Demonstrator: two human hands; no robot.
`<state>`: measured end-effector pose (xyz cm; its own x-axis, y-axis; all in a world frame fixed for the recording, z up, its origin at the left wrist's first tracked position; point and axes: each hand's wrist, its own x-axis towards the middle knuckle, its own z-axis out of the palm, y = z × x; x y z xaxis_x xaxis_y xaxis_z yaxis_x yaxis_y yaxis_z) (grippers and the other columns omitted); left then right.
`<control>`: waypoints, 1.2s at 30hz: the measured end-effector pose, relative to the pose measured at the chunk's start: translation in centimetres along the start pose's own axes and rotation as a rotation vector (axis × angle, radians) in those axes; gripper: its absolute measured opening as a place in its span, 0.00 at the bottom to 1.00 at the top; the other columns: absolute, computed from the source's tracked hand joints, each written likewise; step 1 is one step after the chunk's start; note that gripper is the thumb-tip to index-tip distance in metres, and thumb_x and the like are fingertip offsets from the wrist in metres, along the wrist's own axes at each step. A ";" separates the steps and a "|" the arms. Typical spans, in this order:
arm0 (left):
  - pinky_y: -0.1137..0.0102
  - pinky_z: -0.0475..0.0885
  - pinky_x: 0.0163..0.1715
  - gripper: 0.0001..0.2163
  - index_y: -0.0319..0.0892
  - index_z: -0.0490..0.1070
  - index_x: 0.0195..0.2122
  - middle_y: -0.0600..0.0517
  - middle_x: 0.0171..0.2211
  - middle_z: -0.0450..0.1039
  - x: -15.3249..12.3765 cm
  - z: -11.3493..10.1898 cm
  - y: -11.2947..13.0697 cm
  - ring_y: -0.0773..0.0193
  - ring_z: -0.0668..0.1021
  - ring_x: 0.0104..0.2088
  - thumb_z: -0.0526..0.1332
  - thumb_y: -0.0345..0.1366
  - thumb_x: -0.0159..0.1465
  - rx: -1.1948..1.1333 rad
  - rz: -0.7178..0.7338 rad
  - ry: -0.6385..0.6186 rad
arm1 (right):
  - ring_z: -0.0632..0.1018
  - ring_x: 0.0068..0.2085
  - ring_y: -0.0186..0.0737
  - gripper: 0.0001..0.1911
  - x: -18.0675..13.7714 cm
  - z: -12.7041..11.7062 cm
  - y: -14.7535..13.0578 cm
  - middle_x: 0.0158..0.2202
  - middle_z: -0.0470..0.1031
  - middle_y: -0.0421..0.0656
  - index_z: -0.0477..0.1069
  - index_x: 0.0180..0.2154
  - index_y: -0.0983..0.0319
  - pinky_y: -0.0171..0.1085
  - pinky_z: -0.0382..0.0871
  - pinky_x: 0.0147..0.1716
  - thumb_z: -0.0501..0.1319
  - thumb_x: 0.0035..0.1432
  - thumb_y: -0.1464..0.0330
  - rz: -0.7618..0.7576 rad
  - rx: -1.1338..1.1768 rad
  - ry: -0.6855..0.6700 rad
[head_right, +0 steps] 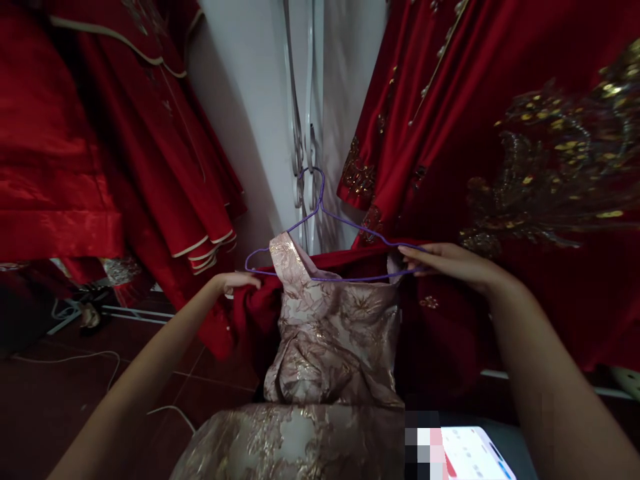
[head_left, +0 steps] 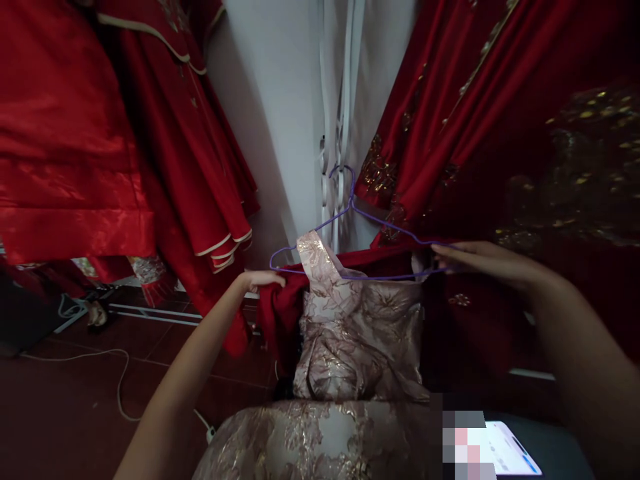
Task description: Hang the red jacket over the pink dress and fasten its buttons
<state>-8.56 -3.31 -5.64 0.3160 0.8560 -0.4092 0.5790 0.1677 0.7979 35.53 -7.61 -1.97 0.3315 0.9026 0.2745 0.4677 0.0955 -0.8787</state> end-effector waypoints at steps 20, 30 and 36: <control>0.76 0.64 0.32 0.23 0.39 0.73 0.35 0.54 0.27 0.71 5.3 2.3 8.9 0.67 0.72 0.30 0.48 0.52 0.61 0.392 0.657 0.360 | 0.71 0.28 0.30 0.10 0.2 1.3 -0.6 0.33 0.70 0.46 0.64 0.37 0.62 0.35 0.66 0.36 0.49 0.62 0.65 0.153 0.570 0.014; 0.77 0.62 0.31 0.20 0.41 0.72 0.27 0.53 0.23 0.70 1.5 -0.4 0.6 0.66 0.71 0.28 0.46 0.47 0.63 0.559 0.479 0.519 | 0.67 0.23 0.28 0.08 0.7 1.8 -0.1 0.29 0.68 0.44 0.63 0.33 0.62 0.36 0.65 0.33 0.49 0.61 0.66 0.207 0.564 0.033; 0.72 0.63 0.34 0.18 0.42 0.70 0.24 0.49 0.22 0.70 -0.2 0.4 -2.5 0.62 0.73 0.29 0.51 0.47 0.62 0.846 0.372 0.337 | 0.71 0.28 0.31 0.14 0.6 1.8 0.6 0.34 0.71 0.49 0.66 0.35 0.63 0.35 0.67 0.34 0.48 0.62 0.62 0.238 0.618 0.010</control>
<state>-9.70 -4.09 -7.72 0.4323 0.9000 0.0558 0.8747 -0.4336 0.2164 34.51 -6.21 -3.02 0.3766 0.9252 0.0460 -0.1742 0.1195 -0.9774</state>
